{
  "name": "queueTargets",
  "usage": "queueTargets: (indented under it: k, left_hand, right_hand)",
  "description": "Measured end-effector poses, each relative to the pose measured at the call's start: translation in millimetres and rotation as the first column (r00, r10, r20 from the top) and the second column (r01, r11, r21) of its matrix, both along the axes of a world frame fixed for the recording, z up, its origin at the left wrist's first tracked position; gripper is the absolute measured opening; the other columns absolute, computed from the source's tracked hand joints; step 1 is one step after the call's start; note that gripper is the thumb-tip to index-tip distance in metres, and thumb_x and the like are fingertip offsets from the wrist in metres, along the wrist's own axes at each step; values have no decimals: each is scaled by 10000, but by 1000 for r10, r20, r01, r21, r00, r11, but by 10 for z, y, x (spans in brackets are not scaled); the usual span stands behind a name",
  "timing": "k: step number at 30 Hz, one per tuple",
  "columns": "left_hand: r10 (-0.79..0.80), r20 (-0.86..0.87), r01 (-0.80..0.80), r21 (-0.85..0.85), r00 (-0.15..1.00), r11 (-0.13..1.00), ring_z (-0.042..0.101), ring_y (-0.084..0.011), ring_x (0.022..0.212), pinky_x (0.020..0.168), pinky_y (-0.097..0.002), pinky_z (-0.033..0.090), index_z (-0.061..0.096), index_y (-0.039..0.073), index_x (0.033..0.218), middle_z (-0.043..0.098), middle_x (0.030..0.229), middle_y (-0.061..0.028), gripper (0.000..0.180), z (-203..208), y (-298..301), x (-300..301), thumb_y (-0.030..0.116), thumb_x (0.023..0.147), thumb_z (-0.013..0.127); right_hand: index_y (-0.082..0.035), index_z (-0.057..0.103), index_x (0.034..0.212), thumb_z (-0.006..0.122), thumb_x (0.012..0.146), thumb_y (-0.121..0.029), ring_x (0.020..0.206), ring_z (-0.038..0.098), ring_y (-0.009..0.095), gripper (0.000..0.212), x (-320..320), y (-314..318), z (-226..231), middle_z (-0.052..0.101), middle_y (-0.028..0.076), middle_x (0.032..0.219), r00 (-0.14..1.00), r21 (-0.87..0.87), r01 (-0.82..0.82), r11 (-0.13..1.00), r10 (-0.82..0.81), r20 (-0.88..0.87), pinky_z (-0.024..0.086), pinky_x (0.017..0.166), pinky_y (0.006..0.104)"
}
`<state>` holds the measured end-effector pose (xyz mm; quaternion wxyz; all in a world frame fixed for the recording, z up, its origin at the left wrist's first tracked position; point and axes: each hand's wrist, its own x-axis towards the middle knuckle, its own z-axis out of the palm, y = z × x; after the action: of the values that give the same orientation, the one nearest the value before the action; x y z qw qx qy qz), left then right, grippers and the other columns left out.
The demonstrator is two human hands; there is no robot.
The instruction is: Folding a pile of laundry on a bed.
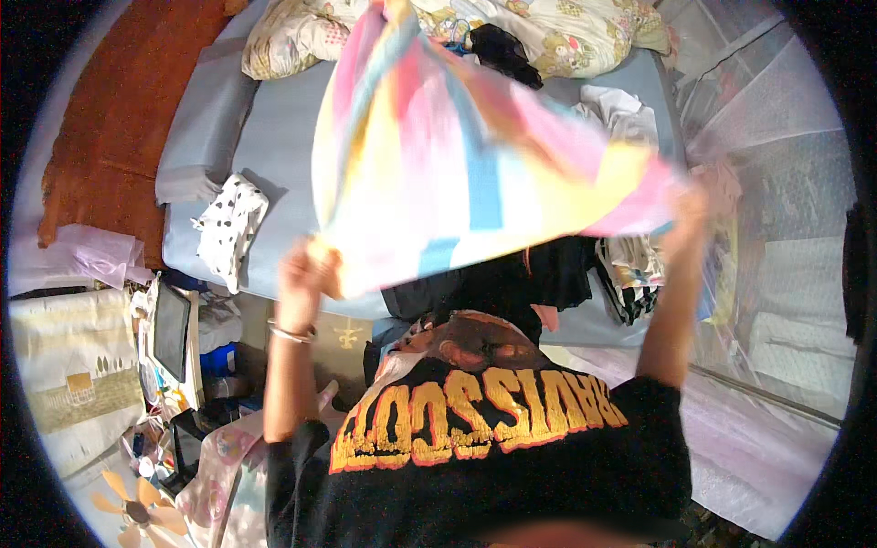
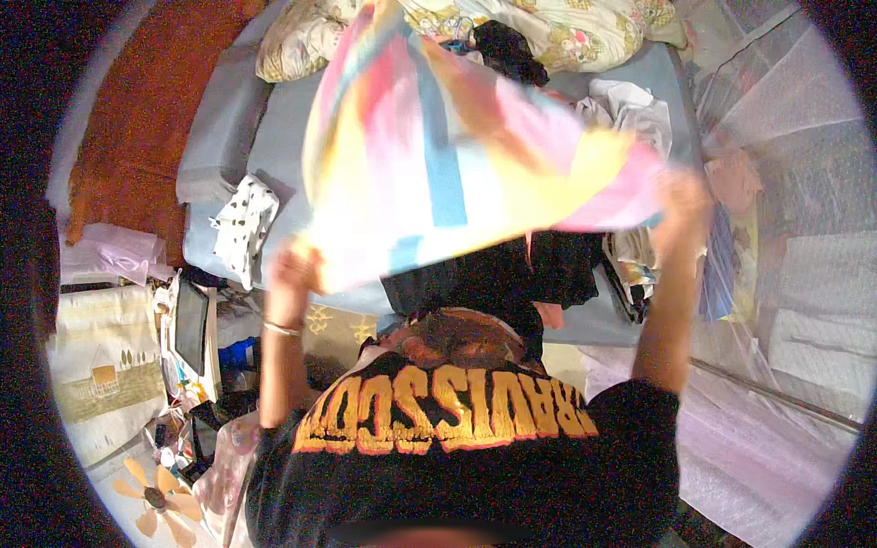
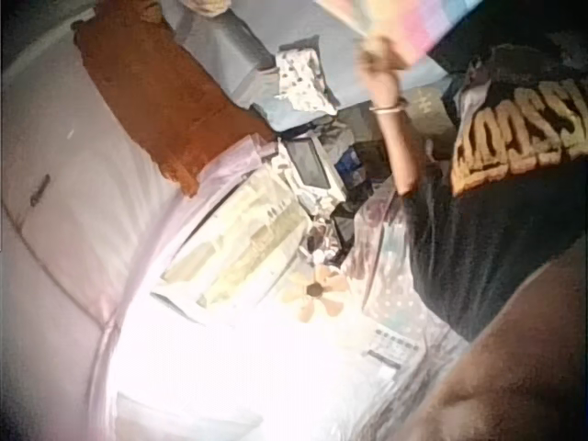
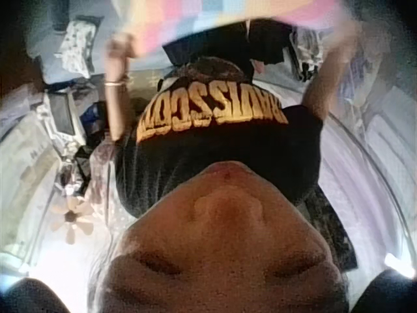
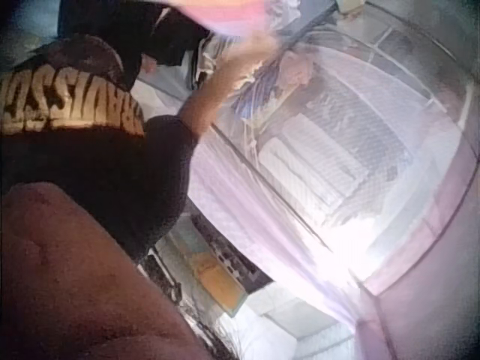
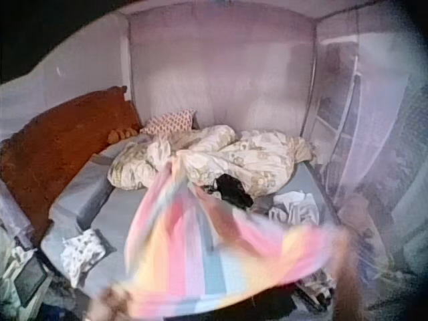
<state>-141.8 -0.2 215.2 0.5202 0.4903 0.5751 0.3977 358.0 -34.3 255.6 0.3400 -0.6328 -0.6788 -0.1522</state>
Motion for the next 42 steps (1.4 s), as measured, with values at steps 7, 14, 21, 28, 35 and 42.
queueTargets:
  k: [7, 14, 21, 28, 35, 42]
  left_hand:
    - [-505, -160, 407, -415, 848, 814, 505, -114, 540, 486, -251, 415, 603, 40, 947, 563, 664, -28, 239, -3078, -1869, -743, 181, 755, 581]
    - [-76, -520, 27, -100, 851, 995, 563, -277, 719, 619, -353, 455, 488, 12, 994, 561, 769, -134, 445, -2715, -606, -262, 158, 624, 688]
    - [-218, -702, 430, 138, 678, 892, 454, -353, 1004, 854, -389, 395, 457, 91, 1144, 450, 1138, -185, 440, -2373, 688, 575, 133, 718, 556]
    - [-193, -912, 508, 20, 362, 861, 330, -308, 1162, 918, -475, 323, 456, 189, 1156, 412, 1210, -120, 433, -2189, 1180, 1353, 148, 732, 531]
    - [-14, -484, 392, 691, 875, 608, 571, -338, 649, 573, -393, 454, 599, 46, 735, 578, 678, -172, 88, -1062, 2089, 1336, 102, 719, 533]
    - [177, -212, 150, 938, 961, 313, 574, -195, 722, 656, -261, 442, 578, 19, 772, 592, 773, -88, 165, 777, 1497, 965, -72, 640, 615]
  right_hand:
    - [30, 604, 761, 644, 701, -213, 586, 481, 99, 253, -888, -1747, -2607, 567, 39, 662, 264, -838, -82, 540, -799, -540, 386, 516, 278]
    - [28, 585, 861, 631, 693, -207, 646, 580, 257, 292, -795, -1595, -3109, 599, 116, 705, 653, -798, 42, 601, -621, -434, 460, 590, 336]
    - [28, 533, 985, 637, 626, -200, 867, 566, 332, 438, -945, -610, -2964, 590, 208, 862, 944, -493, 147, 857, -271, -190, 449, 773, 375]
    - [-64, 593, 836, 601, 672, -207, 773, 571, 342, 218, -1054, -273, -2470, 588, 164, 817, 922, -834, -167, 526, -215, -320, 454, 691, 409]
    - [-16, 590, 742, 599, 725, -47, 580, 502, 71, 36, -357, 40, -1203, 554, -2, 633, 602, -314, -143, 939, -170, -780, 413, 518, 234]
    - [-21, 589, 766, 610, 720, -32, 578, 508, 78, 52, -529, -259, 335, 558, 4, 674, 765, 111, 157, 981, -49, -642, 404, 504, 215]
